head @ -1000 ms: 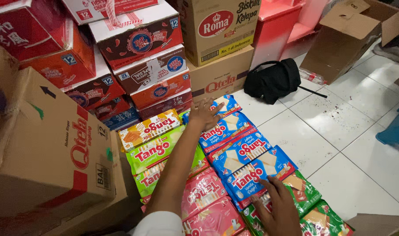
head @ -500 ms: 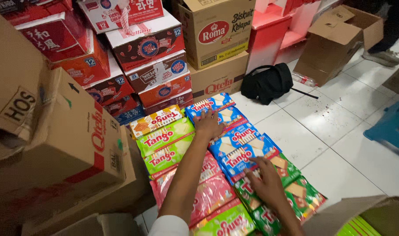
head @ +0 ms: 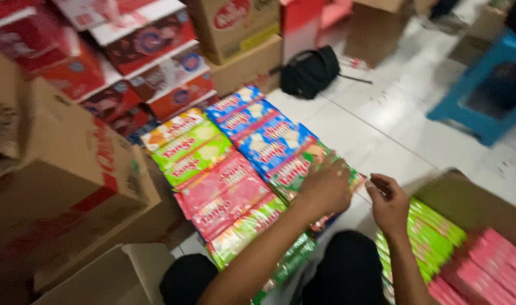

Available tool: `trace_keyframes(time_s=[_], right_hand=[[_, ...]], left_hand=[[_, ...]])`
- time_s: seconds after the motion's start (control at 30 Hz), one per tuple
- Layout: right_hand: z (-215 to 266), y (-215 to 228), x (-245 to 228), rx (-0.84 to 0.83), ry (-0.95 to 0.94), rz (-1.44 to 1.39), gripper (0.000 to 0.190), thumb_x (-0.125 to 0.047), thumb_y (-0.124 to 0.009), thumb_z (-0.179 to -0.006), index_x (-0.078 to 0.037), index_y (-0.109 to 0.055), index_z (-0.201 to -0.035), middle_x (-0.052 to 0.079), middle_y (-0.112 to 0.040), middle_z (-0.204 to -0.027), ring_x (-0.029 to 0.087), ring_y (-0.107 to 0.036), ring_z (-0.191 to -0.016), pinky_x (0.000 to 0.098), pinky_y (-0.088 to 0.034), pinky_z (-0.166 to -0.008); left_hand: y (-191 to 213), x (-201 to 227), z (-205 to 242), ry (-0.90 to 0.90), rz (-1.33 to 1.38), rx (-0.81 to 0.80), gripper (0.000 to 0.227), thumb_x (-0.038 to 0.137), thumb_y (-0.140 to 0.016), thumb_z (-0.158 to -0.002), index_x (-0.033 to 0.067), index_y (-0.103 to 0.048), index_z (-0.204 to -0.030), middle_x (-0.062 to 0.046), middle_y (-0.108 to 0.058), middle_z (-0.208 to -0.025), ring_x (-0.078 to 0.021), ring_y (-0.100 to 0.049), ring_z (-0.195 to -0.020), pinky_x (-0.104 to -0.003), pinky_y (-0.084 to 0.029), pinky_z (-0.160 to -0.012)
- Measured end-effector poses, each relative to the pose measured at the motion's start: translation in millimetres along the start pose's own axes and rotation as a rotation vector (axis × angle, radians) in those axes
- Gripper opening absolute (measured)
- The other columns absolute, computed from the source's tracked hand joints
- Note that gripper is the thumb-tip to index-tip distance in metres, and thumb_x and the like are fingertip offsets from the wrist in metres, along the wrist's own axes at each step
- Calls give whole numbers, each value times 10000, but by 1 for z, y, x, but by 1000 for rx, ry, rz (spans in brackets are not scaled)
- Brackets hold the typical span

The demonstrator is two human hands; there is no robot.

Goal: The person sits on the floor and repeatedly picks up packs of Tango biscuits from a cardboard box, then places them onto a growing stack on a blue crate. The person handles green, pink, and blue packs, arranging them in rows.

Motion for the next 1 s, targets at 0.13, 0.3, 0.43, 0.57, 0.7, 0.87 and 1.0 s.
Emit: trace_keyframes(time_s=[0.13,0.3,0.43,0.57,0.7,0.87,1.0], right_hand=[[29,92,47,110,-92,90,309,-90,-753,-980,-2,-691,-1270,253,-681,-1166,365,-670,-1115,482,-514,-1017],[80,180,146,167,-312,178,295,-130,-783,-956,-65,-723,-1238,219,-712,-1062,317,-699,-984,458,-562,-870],[131,221,200,158,-502,232,401,-139,-776,-885,-88,-719,-1279,220,-731,-1047,350,-717,-1007,493,-555,-921],[164,264,268,46,-661,596,449,-435,-778,-856,-250,-730,-1262,92,-784,-1103,318,-731,-1097,476,-546,-1003],[182,298,305,8,-646,839,575,-463,-729,-866,-186,-663,-1366,176,-734,-1208,447,-677,-1179,550,-497,-1071],[154,322,251,119,-389,1079,768,-338,-806,-777,-67,-553,-1450,254,-548,-1403,473,-535,-1329,564,-483,-1083],[135,339,247,-4,-498,1329,966,-239,-829,-779,-63,-357,-1603,242,-357,-1622,454,-321,-1503,623,-493,-1055]], left_hand=[[-81,117,25,-243,140,128,492,268,-582,-786,-25,-692,-1167,-261,-633,-1345,-472,-480,-1455,-677,-412,-1096],[-250,197,45,-255,298,-212,544,291,-543,-853,-61,-650,-1254,-286,-558,-1431,-527,-427,-1465,-683,-388,-1080],[-375,223,69,-273,354,-439,697,484,-506,-913,-43,-618,-1354,-297,-542,-1456,-543,-417,-1453,-740,-361,-1082],[-349,229,70,-291,226,-651,514,451,-566,-909,37,-748,-1153,-238,-720,-1204,-490,-652,-1187,-694,-436,-1008],[-286,235,66,-260,217,-899,732,592,-499,-880,6,-672,-1283,-234,-672,-1328,-465,-629,-1245,-625,-506,-968],[-342,239,69,-312,192,-962,963,734,-520,-768,40,-579,-1433,-232,-619,-1396,-462,-601,-1276,-685,-436,-1032],[-355,241,69,-310,125,-984,971,726,-624,-693,71,-605,-1409,-194,-674,-1315,-427,-640,-1230,-641,-472,-975]])
Point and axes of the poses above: each hand's wrist, its own z-axis away from the middle knuckle, its own y-axis out of the back of the hand, x = y × z, the point moved 8 cm from there along -z, towards the middle knuckle
